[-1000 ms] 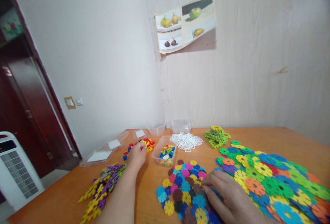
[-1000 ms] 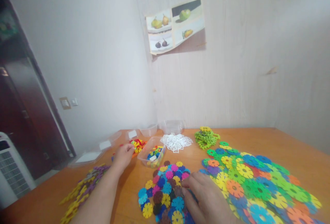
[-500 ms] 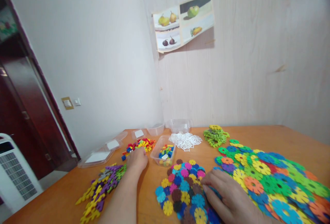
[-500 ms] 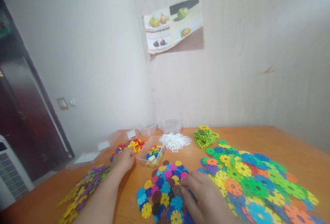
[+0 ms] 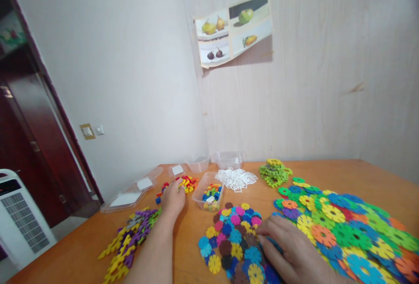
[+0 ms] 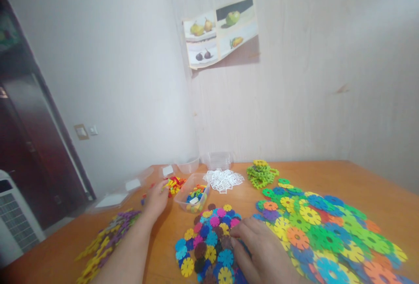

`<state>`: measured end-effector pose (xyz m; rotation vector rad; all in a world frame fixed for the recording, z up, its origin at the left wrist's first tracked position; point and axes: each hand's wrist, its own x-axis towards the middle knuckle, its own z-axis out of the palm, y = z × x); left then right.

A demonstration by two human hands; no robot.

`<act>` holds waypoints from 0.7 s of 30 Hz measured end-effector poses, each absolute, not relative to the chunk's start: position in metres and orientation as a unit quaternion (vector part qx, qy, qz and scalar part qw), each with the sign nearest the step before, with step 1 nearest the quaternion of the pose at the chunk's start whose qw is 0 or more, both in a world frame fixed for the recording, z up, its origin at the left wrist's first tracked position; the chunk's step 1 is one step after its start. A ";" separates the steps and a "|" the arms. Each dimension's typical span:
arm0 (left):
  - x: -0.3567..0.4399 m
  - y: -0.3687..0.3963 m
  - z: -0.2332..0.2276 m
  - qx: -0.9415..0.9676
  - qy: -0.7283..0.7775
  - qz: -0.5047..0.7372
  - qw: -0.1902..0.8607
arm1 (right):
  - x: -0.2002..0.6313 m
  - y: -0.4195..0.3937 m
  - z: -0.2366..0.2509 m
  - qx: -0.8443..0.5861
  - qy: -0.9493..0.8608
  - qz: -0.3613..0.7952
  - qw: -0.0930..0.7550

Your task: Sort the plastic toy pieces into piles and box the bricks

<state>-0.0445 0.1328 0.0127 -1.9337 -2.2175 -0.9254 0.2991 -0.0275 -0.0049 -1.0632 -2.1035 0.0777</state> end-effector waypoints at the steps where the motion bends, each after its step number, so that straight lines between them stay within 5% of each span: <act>1: -0.043 0.132 0.010 -0.648 -0.714 -0.260 0.059 | 0.299 -0.027 -0.005 -0.418 -0.824 0.029 0.381; 8: -0.025 0.130 -0.001 -0.702 -0.698 -0.125 0.062 | 0.300 -0.027 -0.007 -0.424 -0.824 0.035 0.373; 21: -0.023 0.121 0.013 -0.710 -0.682 -0.137 0.110 | 0.301 -0.027 -0.007 -0.432 -0.829 0.064 0.350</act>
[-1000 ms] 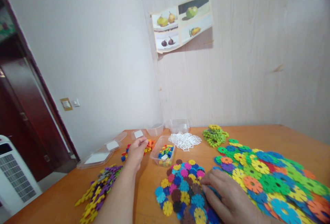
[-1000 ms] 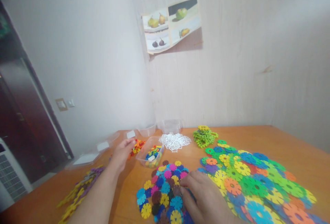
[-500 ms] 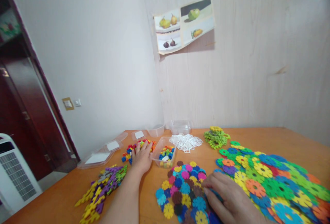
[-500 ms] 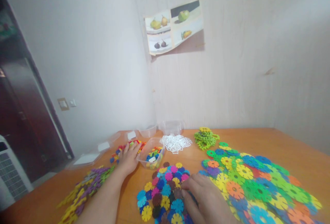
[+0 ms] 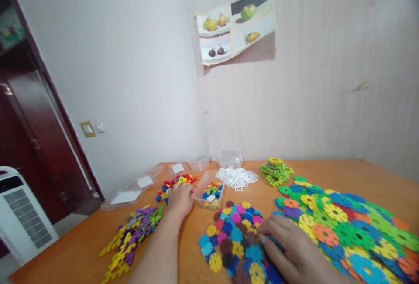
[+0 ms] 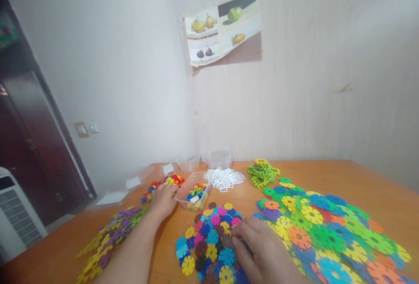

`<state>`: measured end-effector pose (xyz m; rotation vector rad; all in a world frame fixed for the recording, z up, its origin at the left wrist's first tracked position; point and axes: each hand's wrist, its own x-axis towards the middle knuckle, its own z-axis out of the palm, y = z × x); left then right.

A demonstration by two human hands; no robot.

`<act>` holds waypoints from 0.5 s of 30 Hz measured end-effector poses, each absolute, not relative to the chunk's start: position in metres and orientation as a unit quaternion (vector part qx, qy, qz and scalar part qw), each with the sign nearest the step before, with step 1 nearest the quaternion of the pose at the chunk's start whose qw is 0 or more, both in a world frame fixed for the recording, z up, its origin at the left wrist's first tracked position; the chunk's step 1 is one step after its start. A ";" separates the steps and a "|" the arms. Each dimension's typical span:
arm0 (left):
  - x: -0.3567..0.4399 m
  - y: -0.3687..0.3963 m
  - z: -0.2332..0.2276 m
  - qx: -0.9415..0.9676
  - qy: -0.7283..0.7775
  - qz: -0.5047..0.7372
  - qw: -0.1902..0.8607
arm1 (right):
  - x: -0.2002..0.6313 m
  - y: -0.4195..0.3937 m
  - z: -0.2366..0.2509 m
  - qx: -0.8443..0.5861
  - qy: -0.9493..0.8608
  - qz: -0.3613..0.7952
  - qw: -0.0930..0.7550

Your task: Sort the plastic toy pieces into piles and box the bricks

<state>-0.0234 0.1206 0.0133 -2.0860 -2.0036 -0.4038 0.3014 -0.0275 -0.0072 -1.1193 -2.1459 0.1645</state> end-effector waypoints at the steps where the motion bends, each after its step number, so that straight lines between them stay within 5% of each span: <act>1: -0.024 0.120 0.014 -0.705 -0.687 -0.139 0.108 | 0.302 -0.027 -0.007 -0.433 -0.828 0.063 0.351; 10: -0.030 0.127 0.011 -0.665 -0.713 -0.201 0.100 | 0.301 -0.027 -0.009 -0.442 -0.825 0.061 0.345; 15: -0.032 0.142 0.014 -0.619 -0.663 -0.419 -0.033 | 0.300 -0.028 -0.006 -0.438 -0.826 0.065 0.349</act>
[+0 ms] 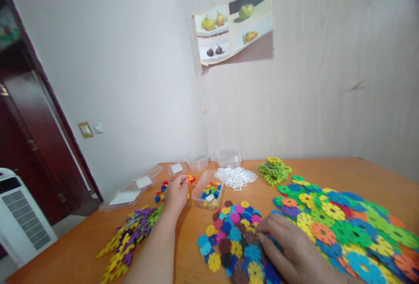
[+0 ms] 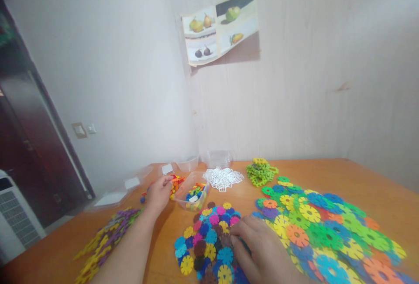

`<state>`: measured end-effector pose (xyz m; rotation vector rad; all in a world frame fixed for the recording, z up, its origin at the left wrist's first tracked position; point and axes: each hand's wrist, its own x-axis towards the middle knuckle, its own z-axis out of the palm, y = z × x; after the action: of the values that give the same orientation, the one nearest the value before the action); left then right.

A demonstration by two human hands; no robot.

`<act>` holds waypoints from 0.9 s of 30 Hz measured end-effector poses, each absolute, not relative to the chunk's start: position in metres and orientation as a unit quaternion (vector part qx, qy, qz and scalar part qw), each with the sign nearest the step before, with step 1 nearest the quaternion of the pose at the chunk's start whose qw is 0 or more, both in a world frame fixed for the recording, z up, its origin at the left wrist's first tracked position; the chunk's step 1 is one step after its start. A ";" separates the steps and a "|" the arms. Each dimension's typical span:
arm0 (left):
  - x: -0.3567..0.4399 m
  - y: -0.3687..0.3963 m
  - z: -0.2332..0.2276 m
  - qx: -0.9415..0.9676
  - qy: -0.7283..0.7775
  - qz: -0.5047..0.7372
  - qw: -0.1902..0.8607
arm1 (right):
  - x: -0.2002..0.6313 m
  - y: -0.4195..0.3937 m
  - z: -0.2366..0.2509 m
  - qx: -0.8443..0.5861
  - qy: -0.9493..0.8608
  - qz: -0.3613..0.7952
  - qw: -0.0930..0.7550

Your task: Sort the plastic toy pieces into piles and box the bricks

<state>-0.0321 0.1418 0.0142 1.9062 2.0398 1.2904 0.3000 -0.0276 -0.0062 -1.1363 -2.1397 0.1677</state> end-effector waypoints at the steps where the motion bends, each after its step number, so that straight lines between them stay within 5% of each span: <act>1: -0.031 0.144 0.016 0.611 0.633 0.471 0.064 | 0.300 -0.027 -0.006 -0.437 -0.825 0.066 0.352; 4: -0.030 0.144 0.018 0.612 0.595 0.515 0.081 | 0.301 -0.027 -0.009 -0.435 -0.823 0.063 0.361; 12: -0.032 0.131 0.002 0.698 0.674 0.215 -0.106 | 0.301 -0.027 -0.010 -0.447 -0.805 0.073 0.383; 27: -0.017 0.129 0.002 0.716 0.656 0.185 -0.150 | 0.281 0.035 -0.004 -0.534 -0.623 0.254 0.511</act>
<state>-0.0167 0.1285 0.0017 2.4936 2.2835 0.6442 0.2806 0.0350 -0.0035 -1.2857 -1.5001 0.6106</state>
